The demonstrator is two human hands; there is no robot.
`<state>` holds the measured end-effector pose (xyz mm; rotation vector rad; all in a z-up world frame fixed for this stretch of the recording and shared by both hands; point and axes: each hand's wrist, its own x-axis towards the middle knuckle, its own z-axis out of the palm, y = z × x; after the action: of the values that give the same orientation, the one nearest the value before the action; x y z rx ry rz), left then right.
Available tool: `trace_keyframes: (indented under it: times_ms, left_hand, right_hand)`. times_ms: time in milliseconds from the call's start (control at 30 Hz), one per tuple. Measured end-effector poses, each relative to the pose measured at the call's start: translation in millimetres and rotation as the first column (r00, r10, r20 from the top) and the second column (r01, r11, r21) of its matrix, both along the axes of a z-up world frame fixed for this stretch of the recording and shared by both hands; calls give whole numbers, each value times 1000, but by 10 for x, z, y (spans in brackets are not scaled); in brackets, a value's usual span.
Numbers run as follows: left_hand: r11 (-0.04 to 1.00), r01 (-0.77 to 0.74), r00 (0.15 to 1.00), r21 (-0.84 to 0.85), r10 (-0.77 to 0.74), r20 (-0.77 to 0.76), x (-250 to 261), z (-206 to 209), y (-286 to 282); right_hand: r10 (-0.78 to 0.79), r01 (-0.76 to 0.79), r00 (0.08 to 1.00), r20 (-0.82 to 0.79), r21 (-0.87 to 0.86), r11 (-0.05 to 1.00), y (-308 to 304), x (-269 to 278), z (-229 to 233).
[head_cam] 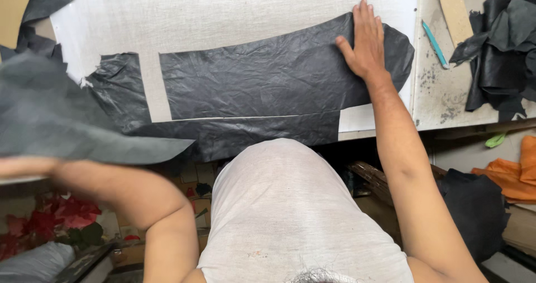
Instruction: The person places a cardboard template on a large sheet of black material, traces its outline with a blue marker, and cuts along the traced line. The person repeats this process multiple times, handling the template and material to produce several cut pieces.
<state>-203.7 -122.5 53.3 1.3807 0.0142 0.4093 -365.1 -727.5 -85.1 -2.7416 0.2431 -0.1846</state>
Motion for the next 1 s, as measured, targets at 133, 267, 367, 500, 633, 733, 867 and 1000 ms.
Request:
trace_keyframes:
  times_ms: [133,267,367,500,633,733,867,1000]
  left_hand:
    - [733,678,728,-48,-680,-86,-502,93,-1653]
    - [274,885,267,375,-961,72,-1062,-291,-2683]
    - [246,614,457,750,-886,-83,-1197,-615,-2524]
    - [385,371,821,845,-561,-105,-1021,-823,-1635]
    - [620,69,976,782,120,-181,-584,-974,-940]
    - [638,334,817,693,171,-551,-365,-1099,-946]
    - [456,51,981,888,144,-130,-398,-1220,-1192]
    - [546,-63,982,835,183,-46,-303,-1312,-996]
  right_hand:
    - [-80,-23,961,263,366,930,214,-38,-50]
    - [-278,-70,953,120,981,182,341,-317,-96]
    - [-502,-139,865,23,971,-195,243,-632,-123]
    - [-466,-12,885,9,1000,-4,-4,-1143,-94]
    - [-651,-42,755,-72,987,-158,-94,-1317,-110]
    - [-525,38,849,55,986,165,-45,-1233,-76]
    - [-586,67,809,32,987,145,-120,-1144,215]
    - [-673,58,732,107,974,218,-350,-1515,637]
